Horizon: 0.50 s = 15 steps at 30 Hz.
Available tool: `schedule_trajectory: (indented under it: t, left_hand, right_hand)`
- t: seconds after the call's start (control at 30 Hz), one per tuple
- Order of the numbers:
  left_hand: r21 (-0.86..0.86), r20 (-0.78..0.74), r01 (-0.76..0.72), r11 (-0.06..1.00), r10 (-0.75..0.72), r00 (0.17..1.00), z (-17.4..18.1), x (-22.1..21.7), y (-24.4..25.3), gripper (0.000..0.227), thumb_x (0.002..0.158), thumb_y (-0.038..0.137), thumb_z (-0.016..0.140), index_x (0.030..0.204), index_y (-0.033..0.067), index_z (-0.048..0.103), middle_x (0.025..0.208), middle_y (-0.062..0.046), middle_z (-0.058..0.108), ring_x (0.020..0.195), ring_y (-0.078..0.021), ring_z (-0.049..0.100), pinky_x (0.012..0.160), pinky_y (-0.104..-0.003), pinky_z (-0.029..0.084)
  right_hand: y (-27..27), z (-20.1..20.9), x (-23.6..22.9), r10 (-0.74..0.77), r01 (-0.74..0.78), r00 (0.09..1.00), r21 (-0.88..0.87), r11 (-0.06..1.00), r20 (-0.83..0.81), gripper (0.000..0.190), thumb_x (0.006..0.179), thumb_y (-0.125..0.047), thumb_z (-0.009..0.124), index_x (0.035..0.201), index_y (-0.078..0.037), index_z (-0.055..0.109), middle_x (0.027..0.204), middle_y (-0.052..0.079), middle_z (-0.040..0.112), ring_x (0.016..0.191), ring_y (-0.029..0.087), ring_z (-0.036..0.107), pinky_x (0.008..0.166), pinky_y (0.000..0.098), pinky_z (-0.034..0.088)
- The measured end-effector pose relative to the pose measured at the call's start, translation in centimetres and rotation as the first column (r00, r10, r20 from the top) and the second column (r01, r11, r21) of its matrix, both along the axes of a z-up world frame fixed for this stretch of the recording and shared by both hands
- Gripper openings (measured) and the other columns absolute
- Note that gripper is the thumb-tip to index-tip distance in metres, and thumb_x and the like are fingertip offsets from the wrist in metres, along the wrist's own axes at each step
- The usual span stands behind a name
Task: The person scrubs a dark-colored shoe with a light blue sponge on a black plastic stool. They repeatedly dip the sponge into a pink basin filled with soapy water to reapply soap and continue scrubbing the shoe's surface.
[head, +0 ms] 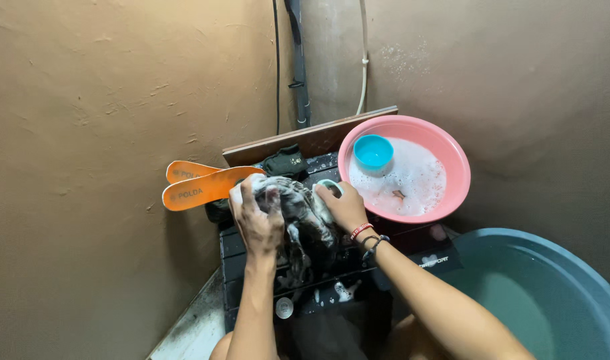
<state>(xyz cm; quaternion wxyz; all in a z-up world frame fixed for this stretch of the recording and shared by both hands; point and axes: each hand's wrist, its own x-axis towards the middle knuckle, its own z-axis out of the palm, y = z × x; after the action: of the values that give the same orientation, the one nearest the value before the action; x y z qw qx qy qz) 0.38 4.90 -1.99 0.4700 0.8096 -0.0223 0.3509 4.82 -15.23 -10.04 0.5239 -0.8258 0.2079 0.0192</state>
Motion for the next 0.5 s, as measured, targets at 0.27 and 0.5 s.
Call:
schedule_trajectory:
  t: [0.27,0.5]
  left_hand:
    - [-0.041,0.087,0.1,0.994,-0.096,0.992,-0.7,0.6,-1.5,0.048,0.093,0.06,0.069,0.116,0.0181,0.072,0.101,-0.009,0.058,0.098,-0.0352,0.066,0.089,-0.045,0.054]
    - [-0.15,0.072,0.075,0.986,-0.064,0.995,-0.2,0.9,-0.8,0.036,0.099,0.041,0.072,0.113,0.0083,0.071,0.09,-0.019,0.069,0.092,-0.043,0.072,0.083,-0.05,0.057]
  right_hand:
    - [1.6,8.3,-3.2,-0.155,-0.038,0.883,0.396,0.918,0.442,0.033,0.086,-0.034,0.084,0.089,-0.007,0.066,0.069,0.003,0.061,0.07,0.012,0.057,0.059,0.0259,0.049]
    - [1.5,4.3,-2.5,-0.036,0.024,0.976,0.06,0.998,0.214,0.049,0.081,-0.051,0.083,0.101,-0.011,0.066,0.088,0.015,0.072,0.093,0.03,0.072,0.08,0.0447,0.054]
